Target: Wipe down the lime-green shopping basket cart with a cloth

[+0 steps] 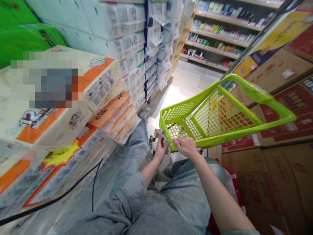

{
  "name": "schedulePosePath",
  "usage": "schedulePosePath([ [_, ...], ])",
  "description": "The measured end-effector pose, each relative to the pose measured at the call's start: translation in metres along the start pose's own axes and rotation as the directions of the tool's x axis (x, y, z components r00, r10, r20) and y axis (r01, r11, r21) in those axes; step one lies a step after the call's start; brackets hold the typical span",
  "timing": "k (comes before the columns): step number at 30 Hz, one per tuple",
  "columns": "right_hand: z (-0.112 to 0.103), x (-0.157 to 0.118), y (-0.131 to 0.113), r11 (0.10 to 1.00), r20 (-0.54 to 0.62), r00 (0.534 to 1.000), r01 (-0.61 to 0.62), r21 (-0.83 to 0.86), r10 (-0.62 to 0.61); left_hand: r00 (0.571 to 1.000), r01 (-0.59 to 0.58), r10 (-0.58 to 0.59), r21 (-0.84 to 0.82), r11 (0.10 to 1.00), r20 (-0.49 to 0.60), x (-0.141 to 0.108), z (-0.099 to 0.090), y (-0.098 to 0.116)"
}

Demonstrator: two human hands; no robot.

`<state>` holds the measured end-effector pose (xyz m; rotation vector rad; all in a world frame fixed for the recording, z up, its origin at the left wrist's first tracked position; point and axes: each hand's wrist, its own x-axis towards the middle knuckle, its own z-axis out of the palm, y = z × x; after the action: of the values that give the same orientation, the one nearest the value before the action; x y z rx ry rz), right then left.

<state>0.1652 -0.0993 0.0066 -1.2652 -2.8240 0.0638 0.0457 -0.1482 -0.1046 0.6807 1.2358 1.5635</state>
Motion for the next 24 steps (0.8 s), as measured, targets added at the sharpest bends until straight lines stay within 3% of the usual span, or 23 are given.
schedulePosePath([
  [6,-0.001,-0.001,0.001,1.000,0.004,1.000,0.008,0.007,-0.008,1.000,0.013,-0.017,0.148,0.989,0.022,0.011,-0.001,0.003],
  [12,0.000,-0.003,0.004,1.000,0.005,1.000,-0.008,-0.026,0.008,0.999,0.052,-0.047,0.251,0.967,-0.027,0.029,0.000,0.005],
  [19,0.002,-0.010,0.007,1.000,0.006,1.000,0.006,-0.027,-0.006,0.988,0.082,-0.067,0.104,0.991,-0.139,0.014,-0.006,-0.011],
  [24,0.002,-0.010,0.007,1.000,0.001,1.000,0.019,-0.014,-0.019,0.992,0.115,-0.116,-0.022,0.993,-0.055,0.005,-0.013,-0.020],
])
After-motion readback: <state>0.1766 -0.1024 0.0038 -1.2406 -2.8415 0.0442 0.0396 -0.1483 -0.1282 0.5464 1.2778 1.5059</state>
